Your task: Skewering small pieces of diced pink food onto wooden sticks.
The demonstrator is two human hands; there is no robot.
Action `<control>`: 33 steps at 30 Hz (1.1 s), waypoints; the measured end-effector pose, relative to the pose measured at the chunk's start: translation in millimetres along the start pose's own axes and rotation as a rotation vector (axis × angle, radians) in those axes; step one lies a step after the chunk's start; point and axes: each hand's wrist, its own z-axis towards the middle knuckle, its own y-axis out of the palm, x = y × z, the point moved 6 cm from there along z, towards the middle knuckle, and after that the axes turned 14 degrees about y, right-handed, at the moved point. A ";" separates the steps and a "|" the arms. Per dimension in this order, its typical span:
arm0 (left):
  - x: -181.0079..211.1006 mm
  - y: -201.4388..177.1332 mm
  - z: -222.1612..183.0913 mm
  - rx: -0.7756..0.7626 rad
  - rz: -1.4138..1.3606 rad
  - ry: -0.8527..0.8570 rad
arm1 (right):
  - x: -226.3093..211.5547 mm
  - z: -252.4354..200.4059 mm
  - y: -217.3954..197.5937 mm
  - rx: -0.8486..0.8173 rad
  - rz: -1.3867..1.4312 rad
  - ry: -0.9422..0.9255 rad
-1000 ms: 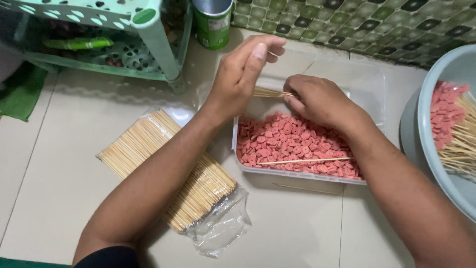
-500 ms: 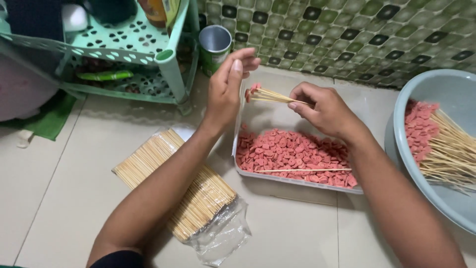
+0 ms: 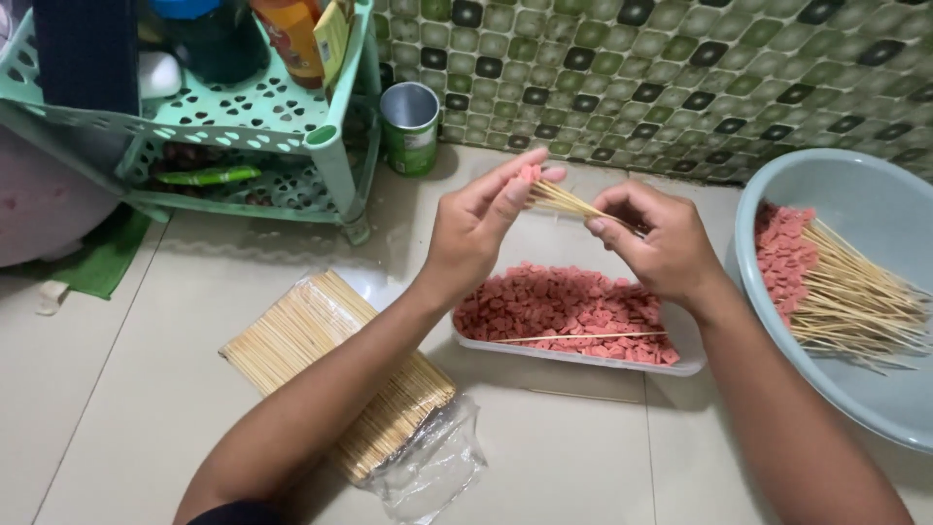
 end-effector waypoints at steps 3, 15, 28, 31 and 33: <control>14.1 17.0 -1.5 -0.021 -0.032 -0.012 | -5.8 -19.8 -14.7 0.021 0.011 0.014; 37.3 124.6 4.9 -0.229 -0.116 -0.023 | 13.7 -101.6 -106.8 0.194 0.096 0.080; -19.9 253.2 10.9 -0.478 -0.209 -0.028 | 90.9 -164.6 -212.6 0.295 0.070 0.216; -29.0 273.1 14.1 -0.515 -0.185 -0.030 | 101.0 -168.7 -231.1 0.275 0.054 0.263; -37.3 282.5 13.1 -0.542 -0.104 0.004 | 111.2 -168.1 -243.3 0.261 -0.058 0.290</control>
